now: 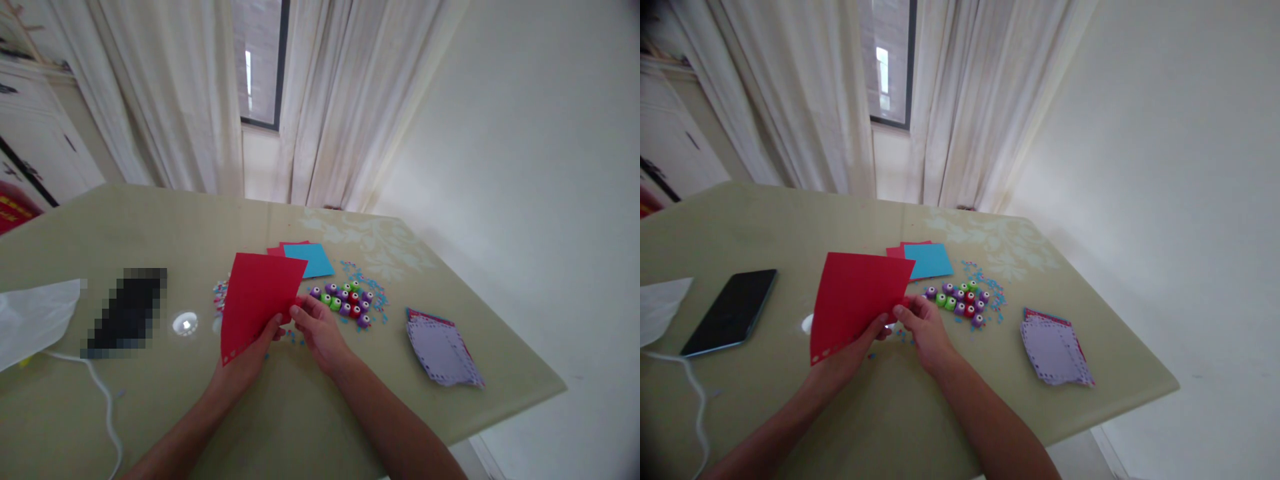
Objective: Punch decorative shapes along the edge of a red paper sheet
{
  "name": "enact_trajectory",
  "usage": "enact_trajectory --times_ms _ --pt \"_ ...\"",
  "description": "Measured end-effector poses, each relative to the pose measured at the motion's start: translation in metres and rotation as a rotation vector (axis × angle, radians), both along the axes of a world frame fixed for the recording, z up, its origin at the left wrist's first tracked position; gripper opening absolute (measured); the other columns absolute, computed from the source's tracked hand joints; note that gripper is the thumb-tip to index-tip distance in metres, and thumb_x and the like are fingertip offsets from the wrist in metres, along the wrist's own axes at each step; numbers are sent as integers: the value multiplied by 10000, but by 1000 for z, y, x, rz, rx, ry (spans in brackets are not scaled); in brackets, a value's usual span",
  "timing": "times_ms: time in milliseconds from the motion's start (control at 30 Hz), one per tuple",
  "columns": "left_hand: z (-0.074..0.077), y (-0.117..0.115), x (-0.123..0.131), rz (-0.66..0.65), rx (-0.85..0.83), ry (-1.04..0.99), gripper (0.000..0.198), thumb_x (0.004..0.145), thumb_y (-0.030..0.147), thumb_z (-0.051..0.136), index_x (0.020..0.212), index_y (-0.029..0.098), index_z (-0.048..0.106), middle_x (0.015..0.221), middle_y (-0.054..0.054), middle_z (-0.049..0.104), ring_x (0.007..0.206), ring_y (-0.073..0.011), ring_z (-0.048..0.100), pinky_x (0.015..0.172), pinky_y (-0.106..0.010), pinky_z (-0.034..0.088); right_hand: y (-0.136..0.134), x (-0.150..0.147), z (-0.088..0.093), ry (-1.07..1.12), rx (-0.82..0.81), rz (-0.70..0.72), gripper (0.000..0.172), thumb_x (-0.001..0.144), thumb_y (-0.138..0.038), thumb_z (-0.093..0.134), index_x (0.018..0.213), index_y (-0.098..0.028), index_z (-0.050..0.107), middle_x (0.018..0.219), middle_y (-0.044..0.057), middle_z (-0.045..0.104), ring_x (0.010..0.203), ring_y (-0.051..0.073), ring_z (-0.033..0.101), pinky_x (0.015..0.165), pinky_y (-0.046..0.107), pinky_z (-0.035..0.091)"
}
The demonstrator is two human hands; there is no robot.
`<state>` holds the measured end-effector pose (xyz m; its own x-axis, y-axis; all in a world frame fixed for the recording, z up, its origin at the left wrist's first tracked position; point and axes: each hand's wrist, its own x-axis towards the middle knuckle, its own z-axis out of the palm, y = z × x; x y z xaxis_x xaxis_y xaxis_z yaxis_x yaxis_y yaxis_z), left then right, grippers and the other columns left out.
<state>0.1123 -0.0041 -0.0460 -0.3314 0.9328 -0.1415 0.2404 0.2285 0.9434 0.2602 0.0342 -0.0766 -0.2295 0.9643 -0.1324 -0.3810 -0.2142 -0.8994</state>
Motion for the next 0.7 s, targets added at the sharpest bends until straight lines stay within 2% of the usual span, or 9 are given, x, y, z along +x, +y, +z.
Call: enact_trajectory --times_ms 167,400,533,700 --pt "-5 1 0 -14 96 4 371 645 621 671 675 257 735 670 -70 782 677 -306 775 752 -436 640 -3 -4 1 19 3 3 341 753 -407 896 980 -193 758 866 9 716 725 130 579 645 242 379" --pt "-18 0 -1 -22 42 -19 385 708 615 677 761 245 772 712 -63 797 701 -293 778 721 -407 639 -5 -6 5 63 33 -32 273 733 -339 905 913 -191 763 809 5 741 704 140 620 679 256 434" --pt "-15 1 -2 -24 26 5 401 710 639 681 743 249 769 691 -59 786 677 -288 765 720 -407 635 -5 -7 3 41 62 -40 246 762 -338 885 934 -198 779 789 0 742 672 137 609 662 262 439" --pt "-14 2 -6 -18 41 38 422 718 673 661 670 260 733 691 -69 787 675 -297 762 733 -421 624 -2 -6 2 70 64 -14 360 741 -338 909 1054 -225 772 908 15 778 740 147 648 694 266 469"
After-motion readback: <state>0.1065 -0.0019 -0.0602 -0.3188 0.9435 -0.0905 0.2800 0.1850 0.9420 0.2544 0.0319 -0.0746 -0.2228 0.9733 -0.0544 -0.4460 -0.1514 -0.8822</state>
